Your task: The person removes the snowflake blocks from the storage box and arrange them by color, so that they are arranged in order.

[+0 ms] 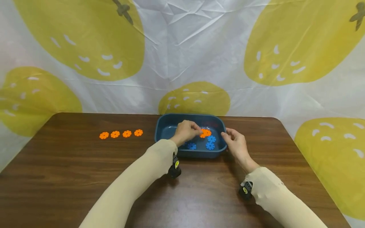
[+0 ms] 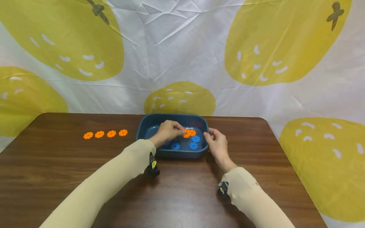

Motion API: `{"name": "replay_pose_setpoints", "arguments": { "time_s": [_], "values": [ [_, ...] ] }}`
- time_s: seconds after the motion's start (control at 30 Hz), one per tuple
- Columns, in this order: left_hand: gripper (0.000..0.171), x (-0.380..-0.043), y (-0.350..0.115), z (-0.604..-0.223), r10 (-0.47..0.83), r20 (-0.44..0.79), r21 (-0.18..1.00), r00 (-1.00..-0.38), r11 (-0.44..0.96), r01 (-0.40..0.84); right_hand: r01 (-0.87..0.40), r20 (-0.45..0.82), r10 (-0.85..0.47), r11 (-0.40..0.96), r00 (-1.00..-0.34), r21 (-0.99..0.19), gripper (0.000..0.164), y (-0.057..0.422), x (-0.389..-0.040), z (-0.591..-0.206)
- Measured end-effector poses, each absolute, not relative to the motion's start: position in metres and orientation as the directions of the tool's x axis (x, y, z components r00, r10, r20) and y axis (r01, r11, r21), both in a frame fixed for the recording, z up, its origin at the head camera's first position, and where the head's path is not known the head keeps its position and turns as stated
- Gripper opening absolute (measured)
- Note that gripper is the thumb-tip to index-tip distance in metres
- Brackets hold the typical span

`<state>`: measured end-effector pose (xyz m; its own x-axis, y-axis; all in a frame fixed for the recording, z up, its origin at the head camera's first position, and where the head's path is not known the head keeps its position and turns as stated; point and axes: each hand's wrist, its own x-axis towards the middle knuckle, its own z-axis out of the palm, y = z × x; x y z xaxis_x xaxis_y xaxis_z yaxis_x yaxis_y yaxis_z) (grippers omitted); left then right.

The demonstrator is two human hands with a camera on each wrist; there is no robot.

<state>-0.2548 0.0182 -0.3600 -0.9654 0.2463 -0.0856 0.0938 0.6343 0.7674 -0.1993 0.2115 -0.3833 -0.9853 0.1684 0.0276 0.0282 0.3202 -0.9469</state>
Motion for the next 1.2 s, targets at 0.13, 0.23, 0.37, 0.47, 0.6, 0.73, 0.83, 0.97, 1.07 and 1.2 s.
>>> {"name": "replay_pose_setpoints", "arguments": {
  "time_s": [0.13, 0.23, 0.37, 0.47, 0.6, 0.73, 0.83, 0.97, 1.07, 1.2],
  "values": [
    [0.014, -0.254, 0.010, -0.354, 0.244, -0.091, 0.803, -0.966, 0.592, 0.074, 0.029, 0.025, 0.169, 0.311, -0.985, -0.950, 0.040, 0.211, -0.199, -0.383],
    [0.015, -0.253, 0.003, -0.348, 0.241, -0.093, 0.821, -0.966, 0.568, 0.063, 0.031, 0.023, 0.169, 0.308, -0.985, -0.951, 0.040, 0.211, -0.198, -0.383],
    [0.019, -0.253, -0.010, -0.340, 0.239, -0.104, 0.844, -0.965, 0.534, 0.041, 0.030, 0.025, 0.170, 0.312, -0.985, -0.950, 0.039, 0.211, -0.198, -0.383],
    [0.022, -0.252, -0.023, -0.333, 0.239, -0.123, 0.870, -0.963, 0.493, 0.012, 0.023, 0.033, 0.170, 0.314, -0.985, -0.949, 0.038, 0.210, -0.199, -0.383],
    [0.024, -0.253, -0.041, -0.325, 0.225, -0.136, 0.898, -0.965, 0.440, -0.024, 0.012, 0.043, 0.170, 0.312, -0.984, -0.950, 0.037, 0.209, -0.200, -0.384],
    [0.027, -0.254, -0.062, -0.319, 0.191, -0.143, 0.910, -0.971, 0.410, -0.054, 0.009, 0.046, 0.173, 0.310, -0.984, -0.951, 0.035, 0.210, -0.202, -0.384],
    [0.029, -0.255, -0.079, -0.319, 0.165, -0.146, 0.912, -0.975, 0.405, -0.068, 0.014, 0.042, 0.172, 0.315, -0.984, -0.949, 0.036, 0.211, -0.204, -0.385],
    [0.035, -0.257, -0.105, -0.319, 0.128, -0.150, 0.900, -0.980, 0.428, -0.082, 0.018, 0.040, 0.172, 0.318, -0.984, -0.948, 0.036, 0.212, -0.203, -0.384],
    [0.040, -0.257, -0.127, -0.319, 0.098, -0.163, 0.888, -0.982, 0.448, -0.103, 0.019, 0.038, 0.176, 0.310, -0.984, -0.951, 0.036, 0.211, -0.202, -0.383],
    [0.045, -0.256, -0.158, -0.320, 0.059, -0.178, 0.867, -0.982, 0.482, -0.128, 0.020, 0.037, 0.173, 0.312, -0.984, -0.950, 0.038, 0.211, -0.202, -0.383]
  ]
}}
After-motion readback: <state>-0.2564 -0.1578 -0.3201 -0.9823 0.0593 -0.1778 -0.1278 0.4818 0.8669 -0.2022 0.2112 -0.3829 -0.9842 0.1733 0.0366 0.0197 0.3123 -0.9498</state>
